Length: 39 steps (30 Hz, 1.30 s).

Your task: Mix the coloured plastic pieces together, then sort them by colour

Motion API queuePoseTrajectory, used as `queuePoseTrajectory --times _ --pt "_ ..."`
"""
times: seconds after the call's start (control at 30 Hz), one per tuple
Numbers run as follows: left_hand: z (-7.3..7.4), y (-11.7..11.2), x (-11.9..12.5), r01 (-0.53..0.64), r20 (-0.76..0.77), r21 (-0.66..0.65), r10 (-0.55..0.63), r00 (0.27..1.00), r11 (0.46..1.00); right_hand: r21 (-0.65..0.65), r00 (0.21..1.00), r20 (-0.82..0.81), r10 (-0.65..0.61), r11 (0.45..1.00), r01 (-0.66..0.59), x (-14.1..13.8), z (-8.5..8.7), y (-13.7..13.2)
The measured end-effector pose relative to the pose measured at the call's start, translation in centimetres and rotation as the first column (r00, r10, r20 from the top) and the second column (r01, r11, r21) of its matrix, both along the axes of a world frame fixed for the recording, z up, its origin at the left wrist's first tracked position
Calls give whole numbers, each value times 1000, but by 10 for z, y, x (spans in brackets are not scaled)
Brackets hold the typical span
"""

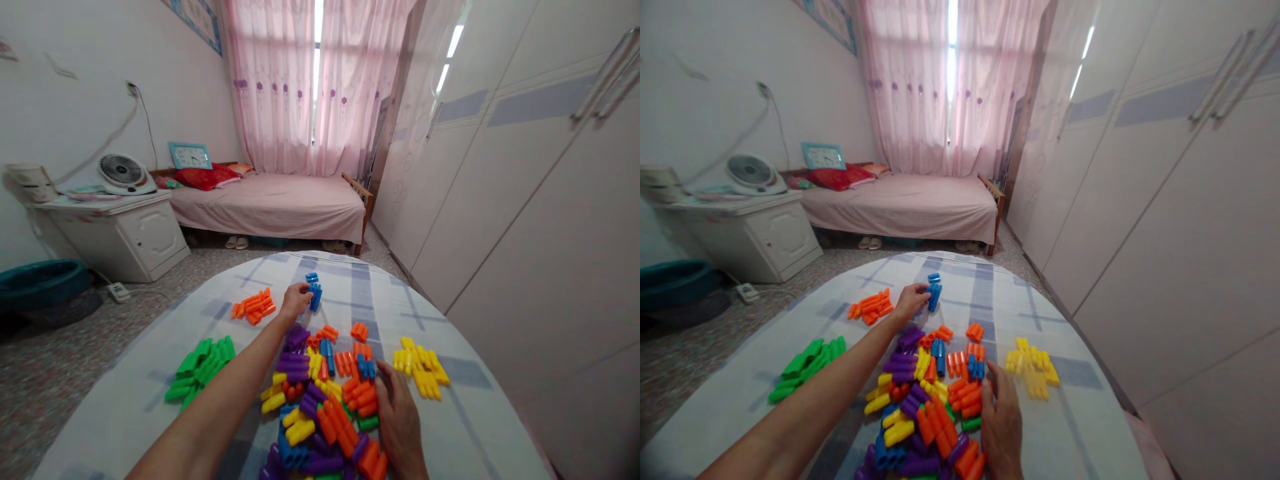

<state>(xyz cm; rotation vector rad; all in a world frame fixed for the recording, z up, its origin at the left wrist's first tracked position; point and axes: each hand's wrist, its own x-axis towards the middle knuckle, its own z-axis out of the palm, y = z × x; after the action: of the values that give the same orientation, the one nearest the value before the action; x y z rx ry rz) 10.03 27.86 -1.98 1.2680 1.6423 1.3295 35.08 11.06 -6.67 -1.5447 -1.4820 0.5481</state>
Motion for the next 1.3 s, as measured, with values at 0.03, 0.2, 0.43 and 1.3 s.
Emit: queuePoseTrajectory --times 0.03,0.2,0.43,1.3 --pt "2 6 3 -5 -7 7 5 1000 1000 1 1000 1 0 1000 0 0 0 0" --pt "18 17 7 -23 -89 38 26 996 999 -11 1000 8 9 1000 -9 -1 2 -1" --pt "26 -61 10 249 -287 -44 -251 924 968 -16 999 -7 53 998 -53 -1 5 -2" --pt "27 -94 21 531 -175 -95 -539 824 842 36 999 4 45 998 -45 -2 6 -1"
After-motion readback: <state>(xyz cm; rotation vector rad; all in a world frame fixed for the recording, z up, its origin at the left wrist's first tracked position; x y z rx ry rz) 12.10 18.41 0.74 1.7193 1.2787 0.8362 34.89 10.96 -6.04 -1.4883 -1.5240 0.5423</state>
